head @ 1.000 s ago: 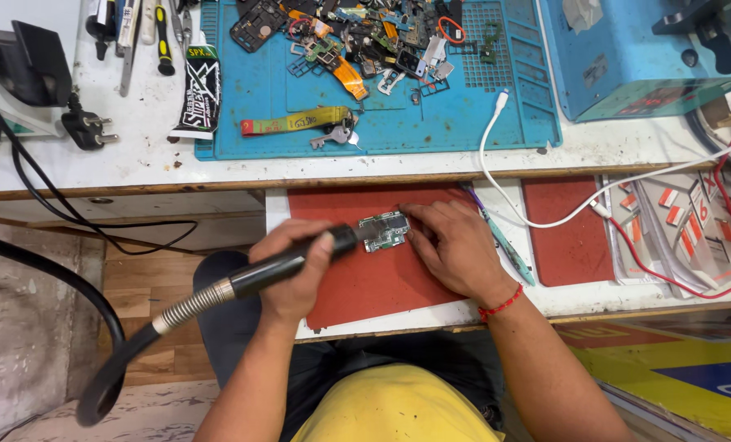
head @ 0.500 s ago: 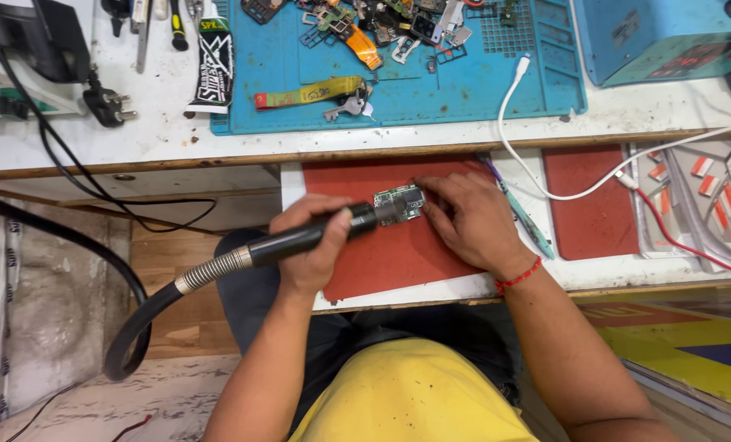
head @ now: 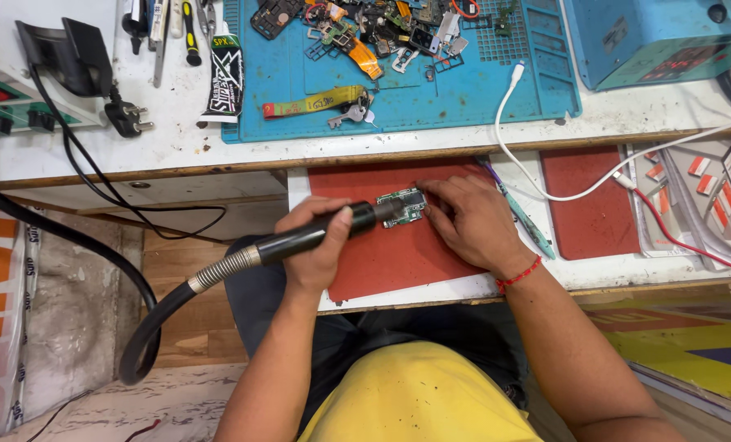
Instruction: The person uses a hot air gun to heat a small circuit board placed on a red mat. They then use a pen-like tool to scrape and clean the surface of the board. The person briefly handles a smartphone and a phone case before returning to the circuit board work.
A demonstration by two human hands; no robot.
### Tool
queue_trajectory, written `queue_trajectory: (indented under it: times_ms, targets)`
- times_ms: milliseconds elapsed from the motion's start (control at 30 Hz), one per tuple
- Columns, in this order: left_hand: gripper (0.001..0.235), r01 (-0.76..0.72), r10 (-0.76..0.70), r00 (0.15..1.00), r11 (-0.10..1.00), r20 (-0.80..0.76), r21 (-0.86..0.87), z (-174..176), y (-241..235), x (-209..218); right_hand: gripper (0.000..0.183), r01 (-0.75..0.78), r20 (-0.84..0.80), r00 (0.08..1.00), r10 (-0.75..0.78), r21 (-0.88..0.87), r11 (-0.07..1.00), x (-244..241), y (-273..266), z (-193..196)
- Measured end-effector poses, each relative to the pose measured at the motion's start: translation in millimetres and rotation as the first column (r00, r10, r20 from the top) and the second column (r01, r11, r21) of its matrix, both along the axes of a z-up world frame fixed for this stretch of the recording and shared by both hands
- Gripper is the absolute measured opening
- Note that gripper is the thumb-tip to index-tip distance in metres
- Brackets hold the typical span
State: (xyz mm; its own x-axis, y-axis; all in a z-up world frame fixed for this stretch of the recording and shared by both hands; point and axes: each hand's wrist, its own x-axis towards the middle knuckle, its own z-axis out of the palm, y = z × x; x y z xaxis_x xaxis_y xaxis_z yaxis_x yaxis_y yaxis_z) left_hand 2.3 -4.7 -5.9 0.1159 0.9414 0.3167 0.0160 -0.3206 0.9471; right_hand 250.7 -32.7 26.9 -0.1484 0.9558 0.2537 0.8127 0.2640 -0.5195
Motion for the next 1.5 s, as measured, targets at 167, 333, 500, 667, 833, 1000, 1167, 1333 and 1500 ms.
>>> queue_trajectory:
  times_ms: [167, 333, 500, 667, 833, 1000, 1167, 1333, 1500]
  targets:
    - [0.021, 0.149, -0.149, 0.989, 0.988, -0.016, 0.039, -0.7, 2.3, -7.1, 0.031, -0.011, -0.007, 1.0, 0.011, 0.017, 1.0, 1.6, 0.3, -2.2]
    - [0.02, 0.17, -0.17, 0.985, 0.983, 0.002, 0.066, -2.7, 2.7, -7.5, 0.03, -0.009, -0.013, 1.0, 0.01, 0.018, 1.0, 2.5, 0.2, -3.9]
    - [0.02, 0.074, -0.074, 0.997, 0.997, 0.028, -0.001, -5.6, 1.7, -5.8, 0.03, -0.006, -0.018, 1.0, 0.007, 0.027, 1.0, 1.7, -1.0, -5.5]
    - [0.02, 0.034, -0.032, 0.998, 0.999, 0.059, -0.034, -8.3, -1.0, -3.1, 0.029, -0.008, -0.019, 1.0, 0.009, 0.051, 0.999, 2.3, -0.8, -9.9]
    - [0.017, 0.02, -0.018, 0.999, 0.999, -0.043, 0.049, -3.6, 0.0, -2.1, 0.032, 0.002, -0.033, 0.999, -0.002, -0.007, 1.0, 3.3, -1.6, -9.5]
    - [0.016, 0.084, -0.081, 0.996, 0.994, -0.039, 0.065, 0.9, 1.7, -4.5, 0.028, -0.015, -0.011, 1.0, 0.016, 0.08, 0.997, 3.8, -0.4, -11.2]
    - [0.017, -0.031, 0.031, 0.999, 1.0, 0.01, 0.005, 1.8, -0.1, 3.3, 0.029, -0.017, 0.001, 1.0, 0.017, 0.038, 0.999, 3.9, 0.4, -6.4]
    - [0.017, -0.02, 0.025, 0.998, 0.997, -0.064, 0.081, 3.4, -3.1, 0.8, 0.028, -0.028, 0.01, 1.0, 0.027, 0.072, 0.997, 2.7, 0.7, -5.1]
    - [0.019, 0.089, -0.091, 0.995, 0.995, 0.037, 0.055, 1.4, 1.0, -2.0, 0.029, -0.012, -0.002, 1.0, 0.012, 0.034, 0.999, 0.8, 0.2, -2.7]
